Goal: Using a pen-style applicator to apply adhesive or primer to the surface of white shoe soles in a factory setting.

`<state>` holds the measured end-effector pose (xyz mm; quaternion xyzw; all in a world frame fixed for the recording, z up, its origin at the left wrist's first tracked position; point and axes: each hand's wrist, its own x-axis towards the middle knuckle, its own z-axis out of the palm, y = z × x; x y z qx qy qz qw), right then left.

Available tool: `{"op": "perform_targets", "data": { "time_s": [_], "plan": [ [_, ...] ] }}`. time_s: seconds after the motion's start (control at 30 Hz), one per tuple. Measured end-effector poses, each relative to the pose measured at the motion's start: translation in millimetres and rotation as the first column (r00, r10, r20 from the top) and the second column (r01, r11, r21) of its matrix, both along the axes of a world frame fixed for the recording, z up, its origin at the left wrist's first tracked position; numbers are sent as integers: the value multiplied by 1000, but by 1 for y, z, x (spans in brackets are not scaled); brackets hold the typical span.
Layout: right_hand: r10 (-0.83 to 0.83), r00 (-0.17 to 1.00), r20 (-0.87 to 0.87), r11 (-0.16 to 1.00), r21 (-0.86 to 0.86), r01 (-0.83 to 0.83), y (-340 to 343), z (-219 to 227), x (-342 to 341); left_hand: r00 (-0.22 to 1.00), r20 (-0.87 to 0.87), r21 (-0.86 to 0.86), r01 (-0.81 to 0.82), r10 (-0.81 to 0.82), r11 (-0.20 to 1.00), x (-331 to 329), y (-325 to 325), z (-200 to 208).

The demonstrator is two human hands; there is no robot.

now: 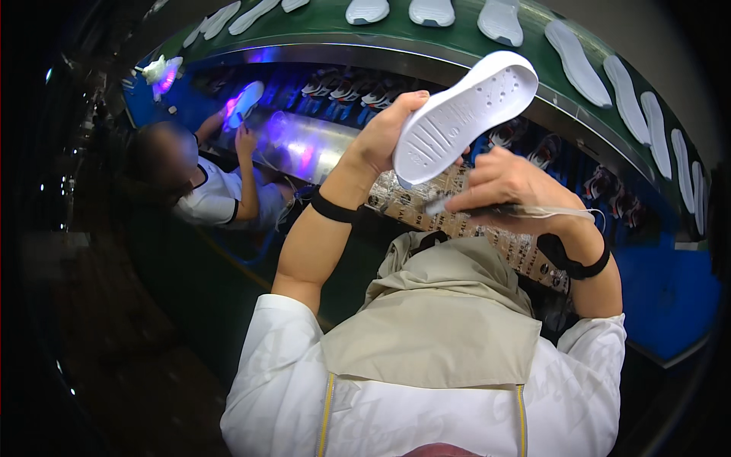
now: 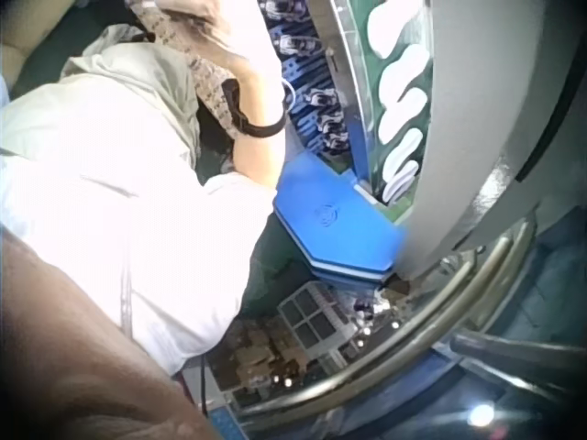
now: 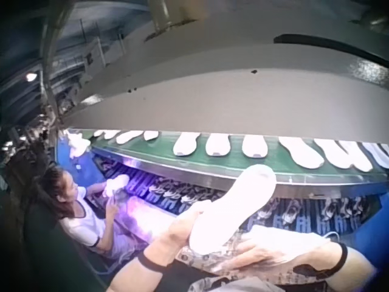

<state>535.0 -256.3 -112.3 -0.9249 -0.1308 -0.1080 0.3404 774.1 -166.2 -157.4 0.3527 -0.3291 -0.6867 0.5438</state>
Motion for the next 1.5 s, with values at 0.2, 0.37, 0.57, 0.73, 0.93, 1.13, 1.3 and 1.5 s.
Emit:
{"op": "perform_targets", "data": {
  "time_s": [0.2, 0.37, 0.57, 0.73, 0.93, 1.13, 1.3, 1.5],
  "plan": [
    [-108, 992, 60, 991, -72, 112, 5, 0, 8, 995, -87, 68, -32, 37, 997, 12, 8, -18],
    [-176, 984, 15, 954, 250, 167, 7, -3, -2, 928, -370, -32, -54, 38, 998, 24, 31, -39],
    [-400, 916, -13, 868, 315, 384, -3, -21, -20, 954, -299, -261, -99, 17, 960, 80, 15, -2],
    [-391, 917, -75, 849, 356, 391, -4, -33, -12, 865, -460, -403, -405, 201, 821, 174, -67, 34],
    [-464, 865, -189, 776, 385, 500, -20, -57, -19, 605, -79, -54, -796, 792, 602, 183, -101, -13],
    [-518, 812, -267, 697, 418, 582, -28, -66, -23, -394, 510, -842, -410, 765, 350, 291, -96, -16],
    [-581, 758, -295, 617, 447, 647, -31, -76, -22, -761, 503, -797, -224, 410, 561, 417, -145, -22],
    [-571, 577, -583, 373, 442, 816, -24, -65, -17, -799, 564, -682, -308, 209, 664, 472, -144, -37]
  ]
}}
